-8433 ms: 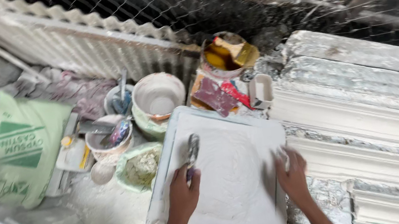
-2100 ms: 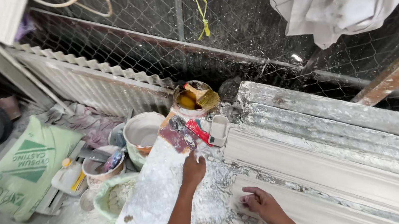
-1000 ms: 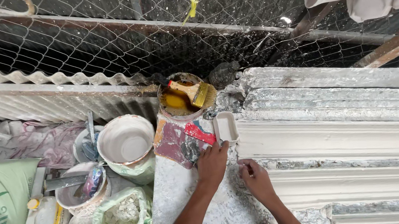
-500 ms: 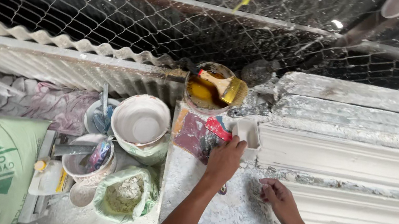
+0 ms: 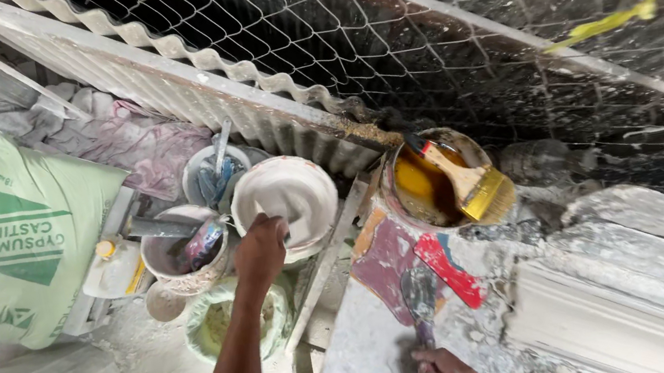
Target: The person scrapes excess dried plaster from the grooves and edges of long decorative cornice moldings using a small handheld scraper, working along each piece section by section. They reposition a work board and move between stacked molding pieces, brushing loose plaster off with their hand as they go.
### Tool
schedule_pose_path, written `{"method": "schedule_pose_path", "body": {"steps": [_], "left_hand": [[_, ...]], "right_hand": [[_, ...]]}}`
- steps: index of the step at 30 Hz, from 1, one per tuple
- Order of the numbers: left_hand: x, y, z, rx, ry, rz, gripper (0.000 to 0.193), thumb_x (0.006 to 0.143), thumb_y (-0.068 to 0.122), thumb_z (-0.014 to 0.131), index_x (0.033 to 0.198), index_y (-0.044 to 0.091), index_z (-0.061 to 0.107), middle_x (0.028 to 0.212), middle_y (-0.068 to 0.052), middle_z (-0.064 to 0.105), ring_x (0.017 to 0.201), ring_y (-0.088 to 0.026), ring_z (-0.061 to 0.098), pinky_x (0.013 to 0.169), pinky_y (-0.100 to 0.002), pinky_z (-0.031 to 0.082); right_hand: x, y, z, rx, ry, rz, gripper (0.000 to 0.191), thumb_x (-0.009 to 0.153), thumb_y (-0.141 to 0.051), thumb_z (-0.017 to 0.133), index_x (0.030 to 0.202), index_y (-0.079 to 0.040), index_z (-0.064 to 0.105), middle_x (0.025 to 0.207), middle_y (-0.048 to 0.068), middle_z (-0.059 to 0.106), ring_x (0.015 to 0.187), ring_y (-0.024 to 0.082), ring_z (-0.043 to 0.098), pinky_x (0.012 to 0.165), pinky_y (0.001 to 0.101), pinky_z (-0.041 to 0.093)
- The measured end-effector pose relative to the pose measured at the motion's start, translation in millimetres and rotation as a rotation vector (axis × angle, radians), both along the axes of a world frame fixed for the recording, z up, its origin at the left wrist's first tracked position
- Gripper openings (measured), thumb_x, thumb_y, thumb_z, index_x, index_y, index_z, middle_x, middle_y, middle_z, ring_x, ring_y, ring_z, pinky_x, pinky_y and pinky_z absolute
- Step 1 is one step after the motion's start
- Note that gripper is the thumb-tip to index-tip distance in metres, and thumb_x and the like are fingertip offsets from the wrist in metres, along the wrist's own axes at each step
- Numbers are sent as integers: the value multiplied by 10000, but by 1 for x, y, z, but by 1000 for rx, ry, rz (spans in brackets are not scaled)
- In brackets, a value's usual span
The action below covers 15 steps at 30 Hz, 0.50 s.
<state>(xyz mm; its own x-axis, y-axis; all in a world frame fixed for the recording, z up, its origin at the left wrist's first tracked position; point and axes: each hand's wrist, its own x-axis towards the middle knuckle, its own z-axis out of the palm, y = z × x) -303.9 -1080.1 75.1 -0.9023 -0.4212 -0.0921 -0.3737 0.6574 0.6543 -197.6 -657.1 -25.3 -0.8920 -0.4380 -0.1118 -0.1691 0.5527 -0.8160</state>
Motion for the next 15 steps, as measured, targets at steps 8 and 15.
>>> {"method": "schedule_pose_path", "body": {"steps": [8,15], "left_hand": [[-78,-11,-120,44,-337,241,277,971,313,549,1065,118,723,1123,-184,731,1056,-425,686,932,-537,528],[-94,13,-129,-52,-429,212,375,1015,393,472,1136,183,758,1185,-150,726,1076,-401,699,929,-537,547]], "right_hand": [[-16,-40,5,50,363,150,315,854,-177,703,1167,-152,692,906,56,710,799,180,713,733,321,562],[-8,-37,27,181,528,41,464,780,-230,745,1227,-180,630,1044,127,672,923,285,677,816,401,531]]}}
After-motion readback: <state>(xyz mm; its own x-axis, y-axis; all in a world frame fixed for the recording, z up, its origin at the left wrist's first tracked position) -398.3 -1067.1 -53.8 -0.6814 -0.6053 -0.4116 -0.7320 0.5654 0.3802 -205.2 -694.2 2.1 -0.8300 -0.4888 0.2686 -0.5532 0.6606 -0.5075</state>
